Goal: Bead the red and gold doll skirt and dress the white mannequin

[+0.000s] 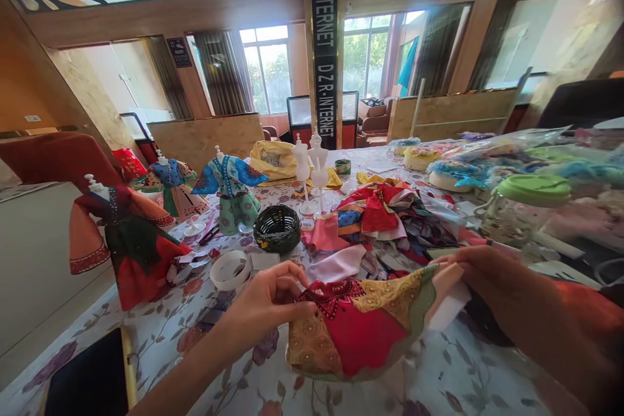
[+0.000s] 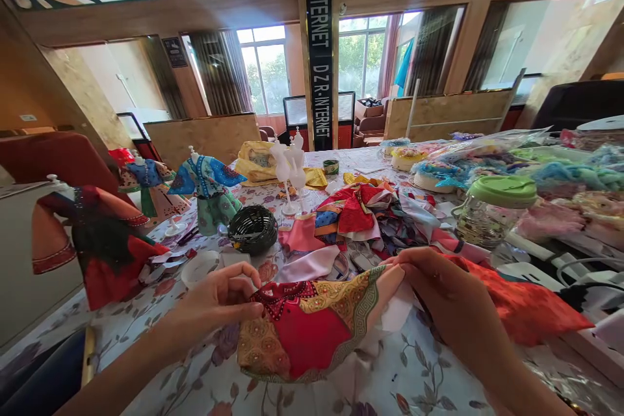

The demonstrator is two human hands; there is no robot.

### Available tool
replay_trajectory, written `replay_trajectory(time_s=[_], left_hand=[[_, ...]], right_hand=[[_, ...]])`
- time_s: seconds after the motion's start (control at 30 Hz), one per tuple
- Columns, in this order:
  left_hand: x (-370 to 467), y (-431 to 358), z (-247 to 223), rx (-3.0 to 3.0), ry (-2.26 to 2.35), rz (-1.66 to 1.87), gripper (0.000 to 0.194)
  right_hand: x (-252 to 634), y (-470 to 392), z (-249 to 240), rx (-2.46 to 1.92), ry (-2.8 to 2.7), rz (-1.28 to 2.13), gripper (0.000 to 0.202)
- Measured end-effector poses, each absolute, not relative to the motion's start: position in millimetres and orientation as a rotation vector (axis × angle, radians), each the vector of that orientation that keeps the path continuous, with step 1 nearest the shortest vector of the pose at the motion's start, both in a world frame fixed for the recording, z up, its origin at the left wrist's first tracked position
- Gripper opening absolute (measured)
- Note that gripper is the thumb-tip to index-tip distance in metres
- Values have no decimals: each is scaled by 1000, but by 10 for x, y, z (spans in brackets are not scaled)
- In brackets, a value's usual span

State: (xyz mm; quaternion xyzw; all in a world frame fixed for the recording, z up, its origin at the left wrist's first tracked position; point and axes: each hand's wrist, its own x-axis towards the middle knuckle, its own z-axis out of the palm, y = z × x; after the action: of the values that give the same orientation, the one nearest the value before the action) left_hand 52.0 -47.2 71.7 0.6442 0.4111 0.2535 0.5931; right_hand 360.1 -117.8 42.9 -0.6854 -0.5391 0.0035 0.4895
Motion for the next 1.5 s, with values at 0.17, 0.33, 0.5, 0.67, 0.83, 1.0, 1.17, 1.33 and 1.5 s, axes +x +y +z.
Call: replay_trajectory(time_s=[0.17, 0.33, 0.5, 0.67, 0.83, 1.0, 1.17, 1.33, 1.5], left_hand=[[481, -485, 889, 1460, 934, 618, 27], [424, -389, 1037, 1521, 1011, 694, 27], [421, -266, 1245, 1713, 1126, 950, 26], [361, -280, 1438, 2033, 1247, 1243, 20], [295, -455, 1301, 2323, 1208, 1114, 15], [359, -756, 609, 2280, 945, 525, 18], [420, -1009, -19, 2214, 858, 292, 18], [428, -1095, 0, 2098, 964, 247, 15], [404, -1070, 153, 2085, 1061, 104, 15]], right_hand=[[3593, -1205, 665, -1563, -1314, 160, 20], [3518, -1086, 881, -1410, -1337, 184, 16], [3348, -822, 1135, -1253, -1384, 260, 13], [3312, -666, 1263, -1085, -1298, 318, 10], [3524, -781, 1144, -970, -1617, 509, 10], [3576, -1056, 851, -1205, -2224, 1041, 25], [3481, -1279, 485, -1387, -2324, 1152, 34], [3569, -1362, 390, -1521, -2321, 1218, 39], [3690, -1379, 416, -1617, -2316, 1044, 33]])
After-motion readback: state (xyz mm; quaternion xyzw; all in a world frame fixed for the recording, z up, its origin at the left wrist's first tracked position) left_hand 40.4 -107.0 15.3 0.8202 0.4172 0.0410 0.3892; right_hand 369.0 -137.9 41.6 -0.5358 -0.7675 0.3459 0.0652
